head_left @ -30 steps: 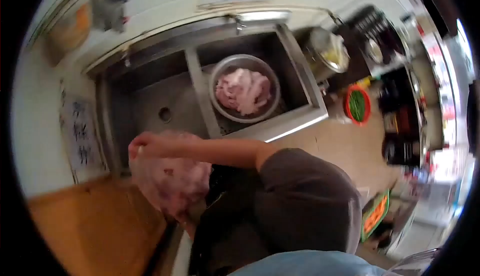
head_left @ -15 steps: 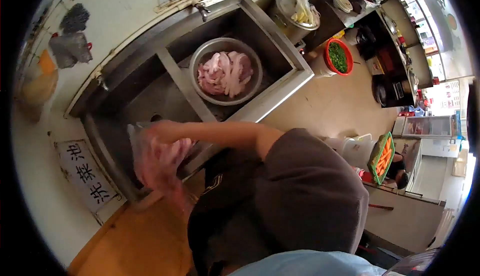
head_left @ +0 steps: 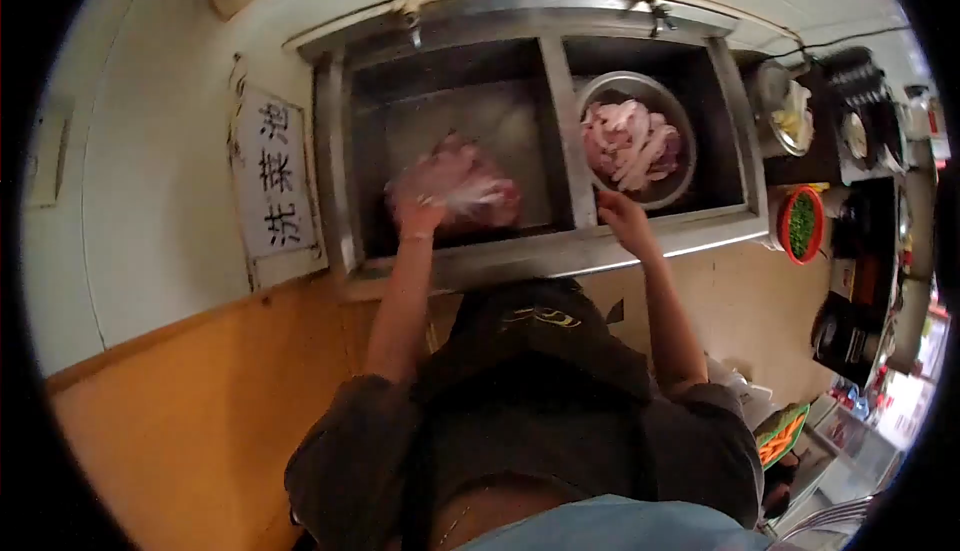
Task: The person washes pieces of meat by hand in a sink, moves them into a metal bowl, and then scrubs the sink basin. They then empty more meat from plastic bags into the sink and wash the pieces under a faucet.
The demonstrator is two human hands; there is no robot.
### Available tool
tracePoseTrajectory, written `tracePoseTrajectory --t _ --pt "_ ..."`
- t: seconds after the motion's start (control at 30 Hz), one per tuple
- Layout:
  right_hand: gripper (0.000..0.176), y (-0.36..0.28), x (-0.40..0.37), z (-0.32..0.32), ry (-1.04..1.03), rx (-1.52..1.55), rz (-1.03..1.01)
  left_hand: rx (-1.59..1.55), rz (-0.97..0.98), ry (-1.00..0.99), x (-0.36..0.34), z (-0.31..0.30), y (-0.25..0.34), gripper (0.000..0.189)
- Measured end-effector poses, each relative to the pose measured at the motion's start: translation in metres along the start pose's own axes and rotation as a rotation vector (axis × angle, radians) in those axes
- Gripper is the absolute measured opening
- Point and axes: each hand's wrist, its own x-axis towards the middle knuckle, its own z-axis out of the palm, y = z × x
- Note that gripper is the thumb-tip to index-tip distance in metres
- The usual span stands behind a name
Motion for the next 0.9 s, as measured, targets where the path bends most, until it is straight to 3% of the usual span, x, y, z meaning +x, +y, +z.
tracePoseTrajectory --t 0.2,0.27,0.3,0.33,0.4,0.5,0.53,0.57,0.63,0.73,0.8,0.9 --pt "0.036 -0.01 -0.019 0.009 0.042 0.093 0.039 -0.138 -0.1 0.205 -0.003 0.038 -0.003 0.018" --pt "0.04 -0.037 0.0 0.038 -0.082 -0.038 0.046 -0.067 -0.052 0.469 -0.015 0.108 -0.024 0.013" --pt "0.041 -0.046 0.01 0.063 -0.062 -0.106 -0.082 0.002 0.004 0.717 -0.02 0.14 -0.033 0.014" --pt "0.043 -0.054 0.022 0.093 -0.044 -0.173 -0.211 0.005 0.006 0.729 -0.025 0.148 -0.037 0.014" --pt "0.032 -0.062 0.049 0.157 0.049 -0.336 -0.446 -0.003 -0.126 0.454 -0.038 0.161 -0.043 0.014" --pt "0.028 -0.039 0.08 0.209 -0.054 -0.42 -0.487 0.073 -0.121 0.437 -0.058 0.19 -0.041 0.015" --pt "0.028 -0.046 0.089 0.21 -0.066 -0.414 -0.505 0.074 -0.1 0.434 -0.059 0.216 -0.04 0.015" --pt "0.026 -0.058 0.094 0.207 -0.048 -0.39 -0.493 0.369 0.02 0.47 -0.061 0.253 -0.04 0.01" --pt "0.025 -0.089 0.094 0.2 -0.07 -0.363 -0.482 0.648 0.161 0.536 -0.07 0.286 -0.041 0.013" --pt "0.019 -0.144 0.106 0.176 -0.126 -0.179 -0.485 0.575 0.269 0.359 -0.07 0.309 -0.029 0.012" --pt "0.009 -0.161 0.118 0.172 0.063 -0.03 -0.47 0.53 0.302 0.215 -0.07 0.33 -0.013 0.014" --pt "0.011 -0.244 0.127 0.141 0.071 -0.014 -0.698 0.422 0.266 -0.063 -0.069 0.367 0.023 0.017"
